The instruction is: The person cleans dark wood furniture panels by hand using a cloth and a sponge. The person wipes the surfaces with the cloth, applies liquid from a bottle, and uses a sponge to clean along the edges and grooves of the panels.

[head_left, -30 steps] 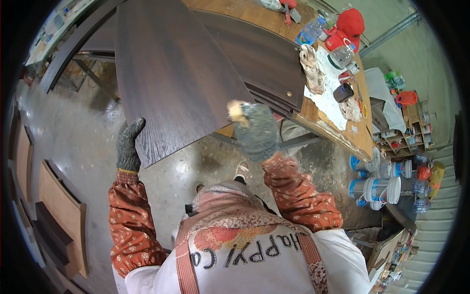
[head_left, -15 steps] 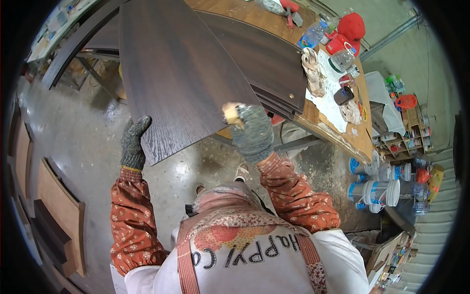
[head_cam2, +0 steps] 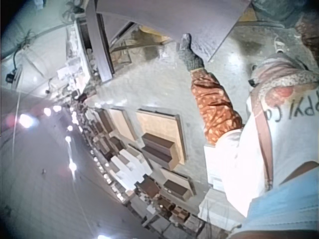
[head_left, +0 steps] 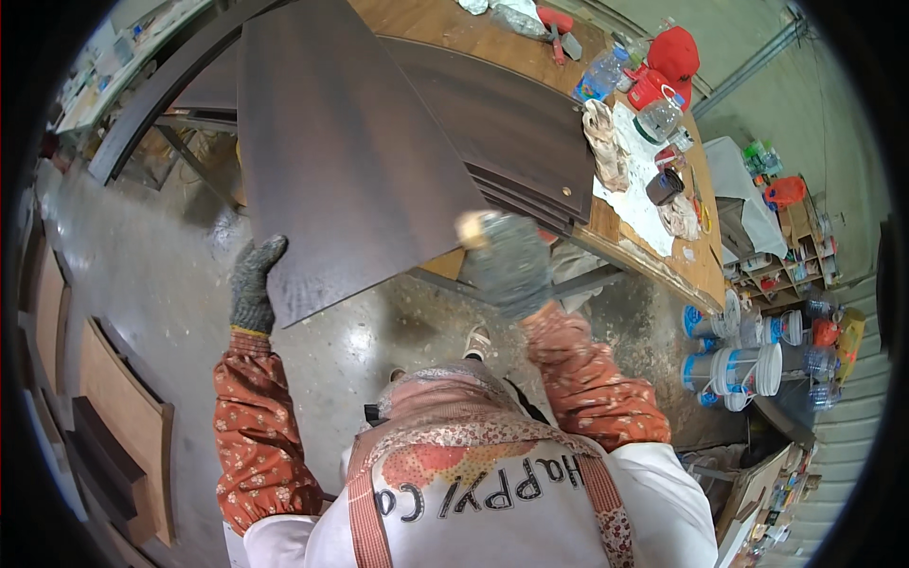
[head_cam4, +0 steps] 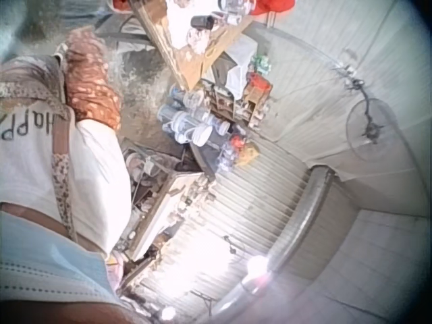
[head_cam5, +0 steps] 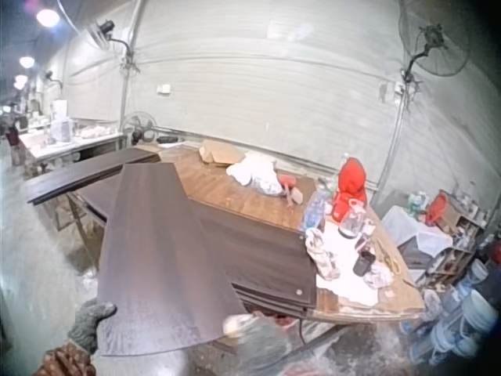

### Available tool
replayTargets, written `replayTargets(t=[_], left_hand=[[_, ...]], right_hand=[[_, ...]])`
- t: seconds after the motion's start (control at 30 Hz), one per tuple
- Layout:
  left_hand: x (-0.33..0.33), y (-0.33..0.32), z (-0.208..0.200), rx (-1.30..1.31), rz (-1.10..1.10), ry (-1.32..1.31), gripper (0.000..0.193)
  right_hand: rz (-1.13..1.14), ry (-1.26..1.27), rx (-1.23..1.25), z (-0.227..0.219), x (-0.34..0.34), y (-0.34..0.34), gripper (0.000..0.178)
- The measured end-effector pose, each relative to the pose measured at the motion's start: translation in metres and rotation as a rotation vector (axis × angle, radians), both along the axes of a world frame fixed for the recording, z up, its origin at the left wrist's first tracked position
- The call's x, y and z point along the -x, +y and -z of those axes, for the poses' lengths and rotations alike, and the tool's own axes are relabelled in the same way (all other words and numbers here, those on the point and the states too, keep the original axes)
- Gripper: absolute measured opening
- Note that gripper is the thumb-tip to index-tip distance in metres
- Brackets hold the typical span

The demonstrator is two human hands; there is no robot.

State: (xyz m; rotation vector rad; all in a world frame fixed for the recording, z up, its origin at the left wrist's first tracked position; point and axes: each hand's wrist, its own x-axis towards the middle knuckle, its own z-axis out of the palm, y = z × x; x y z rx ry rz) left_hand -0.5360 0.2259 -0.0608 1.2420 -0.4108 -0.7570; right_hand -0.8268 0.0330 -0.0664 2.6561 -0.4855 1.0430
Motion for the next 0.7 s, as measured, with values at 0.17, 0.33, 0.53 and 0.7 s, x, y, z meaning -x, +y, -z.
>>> replayTargets(t=[0.17,0.33,0.53,0.7], left_hand=[[-0.054,0.044,0.002,-0.033,-0.091,0.170,0.031],[-0.049,0.081,0.031,0.473,-0.253,0.574,0.038],[0.010,0.080,0.049,0.719,-0.006,0.503,0.042],[0.003,0.047,0.033,0.531,-0.231,0.638,0.029]], right_hand=[[0.114,-0.442,-0.673,-0.022,0.007,-0.008,0.036],[-0.258,-0.488,-1.043,-0.012,-0.048,0.035,0.039],[-0.599,-0.068,-0.382,-0.020,-0.095,0.067,0.032],[-0.653,-0.142,-0.291,-0.018,-0.148,0.102,0.035]])
